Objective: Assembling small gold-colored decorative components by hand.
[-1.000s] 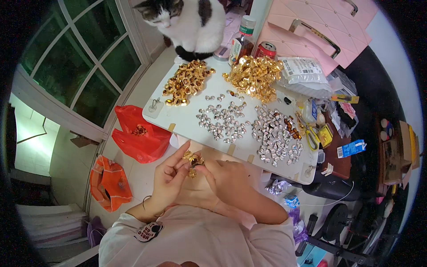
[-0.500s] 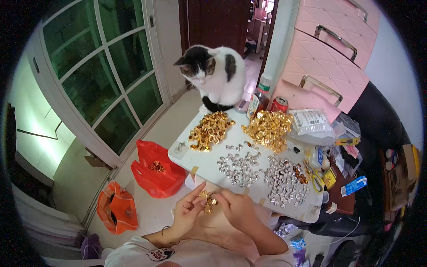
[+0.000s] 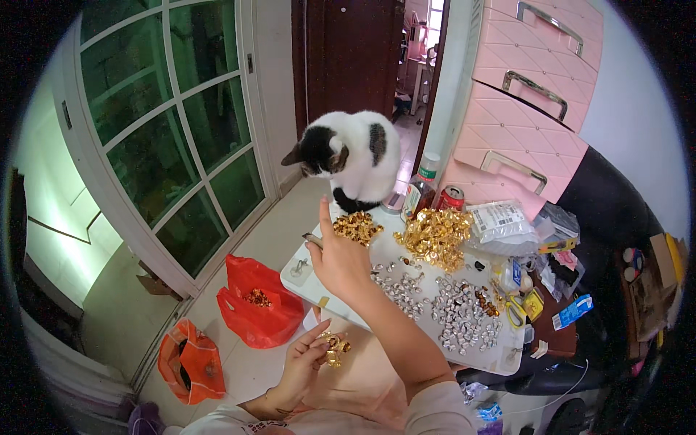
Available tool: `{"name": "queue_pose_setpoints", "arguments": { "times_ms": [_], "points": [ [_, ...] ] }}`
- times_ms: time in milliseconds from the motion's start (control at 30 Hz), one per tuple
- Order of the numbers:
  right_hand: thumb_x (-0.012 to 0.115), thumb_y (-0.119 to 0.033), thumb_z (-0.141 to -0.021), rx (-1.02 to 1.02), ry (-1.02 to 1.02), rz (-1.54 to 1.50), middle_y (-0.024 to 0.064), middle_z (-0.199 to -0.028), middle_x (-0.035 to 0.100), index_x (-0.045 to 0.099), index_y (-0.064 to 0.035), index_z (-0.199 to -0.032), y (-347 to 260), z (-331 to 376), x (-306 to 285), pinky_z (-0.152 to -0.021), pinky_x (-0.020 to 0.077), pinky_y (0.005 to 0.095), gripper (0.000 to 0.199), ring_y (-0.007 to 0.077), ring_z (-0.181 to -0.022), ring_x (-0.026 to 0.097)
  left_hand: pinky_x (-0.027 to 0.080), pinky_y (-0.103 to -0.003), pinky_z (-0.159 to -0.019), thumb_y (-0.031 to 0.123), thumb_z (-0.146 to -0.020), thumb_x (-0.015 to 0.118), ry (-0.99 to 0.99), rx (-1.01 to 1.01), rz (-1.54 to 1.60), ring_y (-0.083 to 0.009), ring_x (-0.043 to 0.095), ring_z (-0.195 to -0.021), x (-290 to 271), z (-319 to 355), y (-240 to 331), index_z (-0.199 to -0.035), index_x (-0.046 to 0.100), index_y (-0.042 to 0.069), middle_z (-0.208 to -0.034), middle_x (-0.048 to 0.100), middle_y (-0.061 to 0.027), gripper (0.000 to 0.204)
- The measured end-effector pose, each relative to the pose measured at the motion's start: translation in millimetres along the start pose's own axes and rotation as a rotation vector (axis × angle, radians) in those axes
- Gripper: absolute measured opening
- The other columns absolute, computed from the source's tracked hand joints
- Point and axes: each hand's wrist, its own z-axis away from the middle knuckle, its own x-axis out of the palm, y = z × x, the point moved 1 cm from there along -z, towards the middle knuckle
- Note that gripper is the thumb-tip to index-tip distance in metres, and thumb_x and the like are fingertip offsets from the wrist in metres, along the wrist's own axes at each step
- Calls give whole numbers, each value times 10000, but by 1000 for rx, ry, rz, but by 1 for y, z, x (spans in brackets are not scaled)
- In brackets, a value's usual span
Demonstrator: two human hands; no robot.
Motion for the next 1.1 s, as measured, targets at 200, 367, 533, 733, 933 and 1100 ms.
{"name": "queue_pose_setpoints", "arguments": {
  "times_ms": [200,367,533,733,933,1100],
  "points": [
    [564,-278,-799,73,-130,-15,173,-611,582,105,-36,-1384,-9,-7,9,-504,438,431,782,336,-541,572,413,-161,-684,-14,-839,425,35,56,9,-71,566,-875,-9,-5,2,-1300,375,22,-1087,599,-124,465],
    [550,-278,-804,121,-194,-13,181,-620,581,104,-15,-1378,-14,-17,12,-503,438,433,773,342,-541,569,437,-182,-747,-6,-842,427,40,46,5,-102,577,-918,-9,-6,6,-1305,360,22,-1090,594,-139,469],
    [539,-287,-807,128,-223,-13,189,-619,579,74,5,-1374,-13,-21,17,-504,437,439,790,350,-537,564,439,-199,-779,-6,-845,425,37,51,7,-115,580,-930,-12,-9,4,-1306,353,21,-1090,593,-148,468],
    [540,-292,-807,124,-233,-21,191,-616,579,51,13,-1373,-14,-13,17,-498,437,434,808,351,-533,563,429,-186,-747,-5,-848,426,36,74,-18,-93,577,-879,-16,-8,2,-1301,357,16,-1073,601,-141,459],
    [544,-290,-815,42,-134,-15,119,-530,563,71,43,-1364,-8,3,20,-429,423,397,798,303,-442,541,422,-178,-724,-36,-817,470,84,108,8,-82,568,-860,-17,-8,-6,-1307,350,17,-1027,616,-113,507],
    [549,-293,-813,118,-182,-202,172,-639,593,129,-37,-1378,6,44,14,-495,441,416,750,347,-544,574,420,-175,-732,-78,-798,469,123,158,-20,-89,564,-868,-16,-10,1,-1351,274,41,-1037,587,-76,598]
  ]
}}
